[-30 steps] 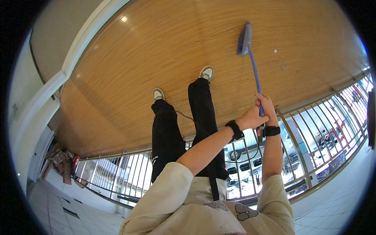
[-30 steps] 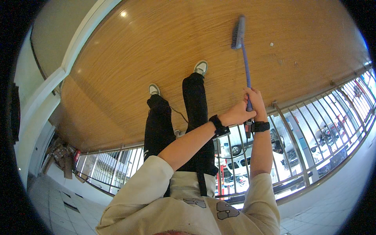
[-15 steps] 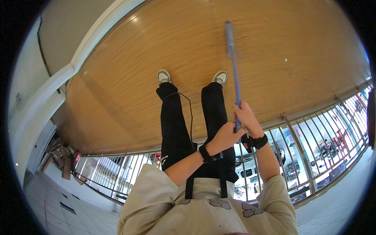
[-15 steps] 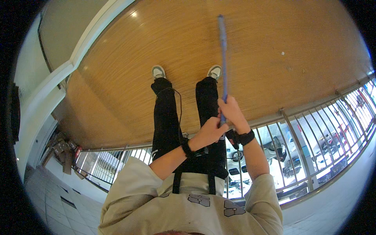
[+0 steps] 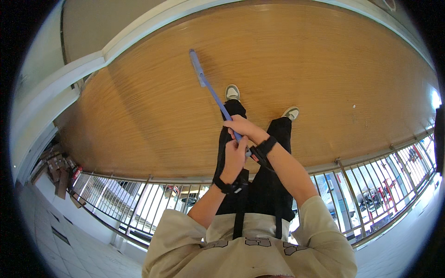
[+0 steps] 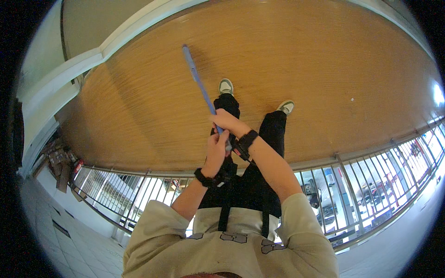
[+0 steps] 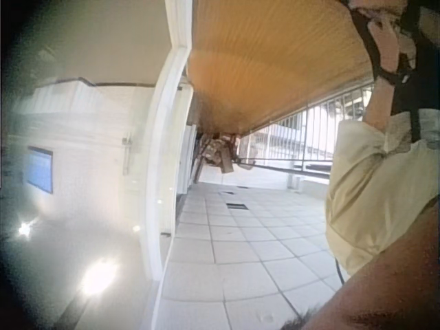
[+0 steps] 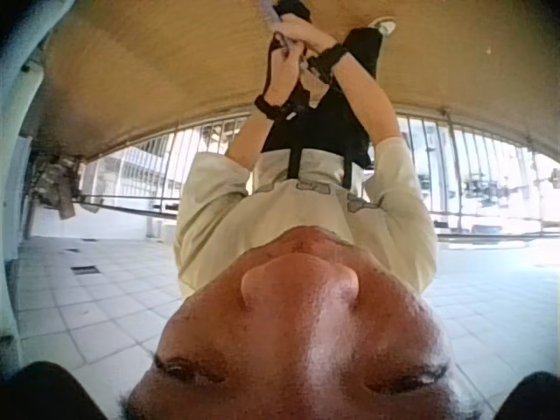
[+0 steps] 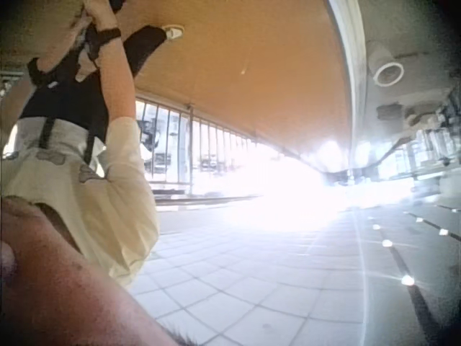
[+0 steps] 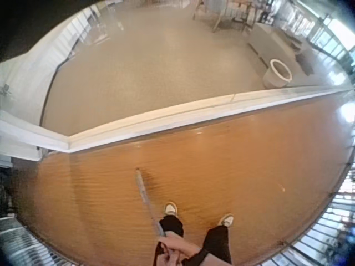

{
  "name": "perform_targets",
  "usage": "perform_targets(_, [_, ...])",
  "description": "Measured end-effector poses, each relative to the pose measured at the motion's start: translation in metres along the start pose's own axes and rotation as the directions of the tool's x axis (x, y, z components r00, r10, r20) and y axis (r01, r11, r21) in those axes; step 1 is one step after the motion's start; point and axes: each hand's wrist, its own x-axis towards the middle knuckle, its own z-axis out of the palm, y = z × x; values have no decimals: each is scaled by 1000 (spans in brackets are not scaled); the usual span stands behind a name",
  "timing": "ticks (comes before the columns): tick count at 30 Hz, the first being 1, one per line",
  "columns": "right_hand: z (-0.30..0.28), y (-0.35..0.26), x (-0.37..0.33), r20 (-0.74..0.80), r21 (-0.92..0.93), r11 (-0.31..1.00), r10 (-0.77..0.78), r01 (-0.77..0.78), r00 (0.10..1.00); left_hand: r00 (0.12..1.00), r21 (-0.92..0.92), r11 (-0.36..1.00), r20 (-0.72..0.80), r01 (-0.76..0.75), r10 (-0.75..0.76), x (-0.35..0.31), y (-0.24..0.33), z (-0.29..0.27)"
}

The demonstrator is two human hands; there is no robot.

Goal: The person sweeps a wooden floor using a blue broom, moving debris into a pile. The person navigates around stacked cardboard boxes and a fire extinguisher while sweeping a landing area and a staircase.

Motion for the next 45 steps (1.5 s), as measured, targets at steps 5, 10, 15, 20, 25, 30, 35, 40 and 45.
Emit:
perform_targets(5, [5,-25,67,-116,-50,998,-55,50,992,992,116,985,-1,-128,129,64,21,-35])
perform_targets(10, [-53,-45,52,-199,203,978,83,-42,976,983,292,946,156,-142,99,102,42,5])
perform_targets(15, [-132,-59,-1,-251,410,912,131,-18,959,943,277,932,297,-233,148,108,68,91])
perform_targets(20, [-237,-47,-100,-328,504,863,147,41,933,906,330,895,391,-300,159,93,61,220])
perform_targets(25, [-343,-15,-227,-492,521,845,179,123,852,855,285,952,516,-114,-52,57,35,368])
perform_targets(30, [-427,19,-306,-745,334,923,134,193,653,814,446,841,581,-308,-11,41,23,471])
perform_targets(35, [-445,35,-303,-894,63,992,8,110,448,785,469,826,617,-313,-52,54,21,475])
perform_targets(40, [-381,6,-289,-830,89,980,-25,177,557,709,189,964,705,-189,1,38,40,419])
perform_targets(45, [-276,-67,-251,-507,149,977,-57,152,860,556,205,938,761,280,-333,19,83,309])
